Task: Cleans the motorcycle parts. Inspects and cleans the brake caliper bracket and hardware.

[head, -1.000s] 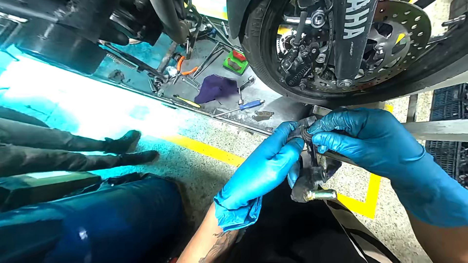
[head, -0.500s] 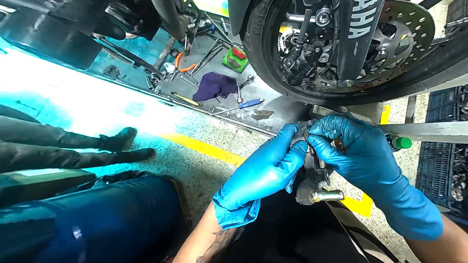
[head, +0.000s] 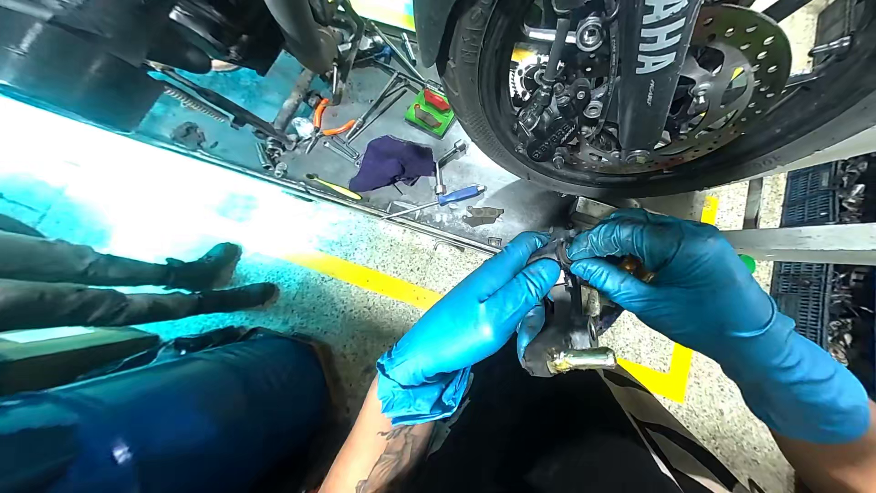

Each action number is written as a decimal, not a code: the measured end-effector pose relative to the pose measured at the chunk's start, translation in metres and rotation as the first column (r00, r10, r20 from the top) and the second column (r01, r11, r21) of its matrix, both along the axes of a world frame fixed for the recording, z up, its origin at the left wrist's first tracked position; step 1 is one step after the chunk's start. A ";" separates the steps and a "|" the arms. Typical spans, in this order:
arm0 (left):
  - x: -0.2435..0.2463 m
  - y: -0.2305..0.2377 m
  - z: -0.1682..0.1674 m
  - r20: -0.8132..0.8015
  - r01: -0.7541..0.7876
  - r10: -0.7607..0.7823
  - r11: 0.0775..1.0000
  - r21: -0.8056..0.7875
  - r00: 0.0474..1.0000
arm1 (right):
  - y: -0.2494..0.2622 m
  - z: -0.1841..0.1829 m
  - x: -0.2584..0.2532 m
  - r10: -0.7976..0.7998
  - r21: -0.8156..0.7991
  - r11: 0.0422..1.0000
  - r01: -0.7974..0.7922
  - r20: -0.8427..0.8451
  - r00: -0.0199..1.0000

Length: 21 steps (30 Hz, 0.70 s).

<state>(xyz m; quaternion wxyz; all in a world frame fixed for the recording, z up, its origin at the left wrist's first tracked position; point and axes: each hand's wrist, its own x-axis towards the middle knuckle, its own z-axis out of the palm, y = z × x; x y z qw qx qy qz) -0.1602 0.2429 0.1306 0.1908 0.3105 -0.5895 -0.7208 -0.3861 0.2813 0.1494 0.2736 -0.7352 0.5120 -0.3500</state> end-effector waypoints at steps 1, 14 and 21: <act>0.000 0.000 0.000 0.000 0.000 0.000 1.000 -0.003 1.000 | -0.002 0.001 -0.003 0.028 0.004 1.000 -0.028 -0.005 1.000; 0.004 -0.004 -0.008 -0.184 0.083 -0.056 0.986 0.144 0.981 | -0.014 0.011 -0.018 0.260 -0.165 0.936 -0.310 -0.266 0.928; 0.002 -0.003 -0.007 -0.200 0.130 -0.092 0.974 0.183 0.975 | -0.011 0.011 -0.013 0.167 -0.173 0.962 -0.212 -0.243 0.956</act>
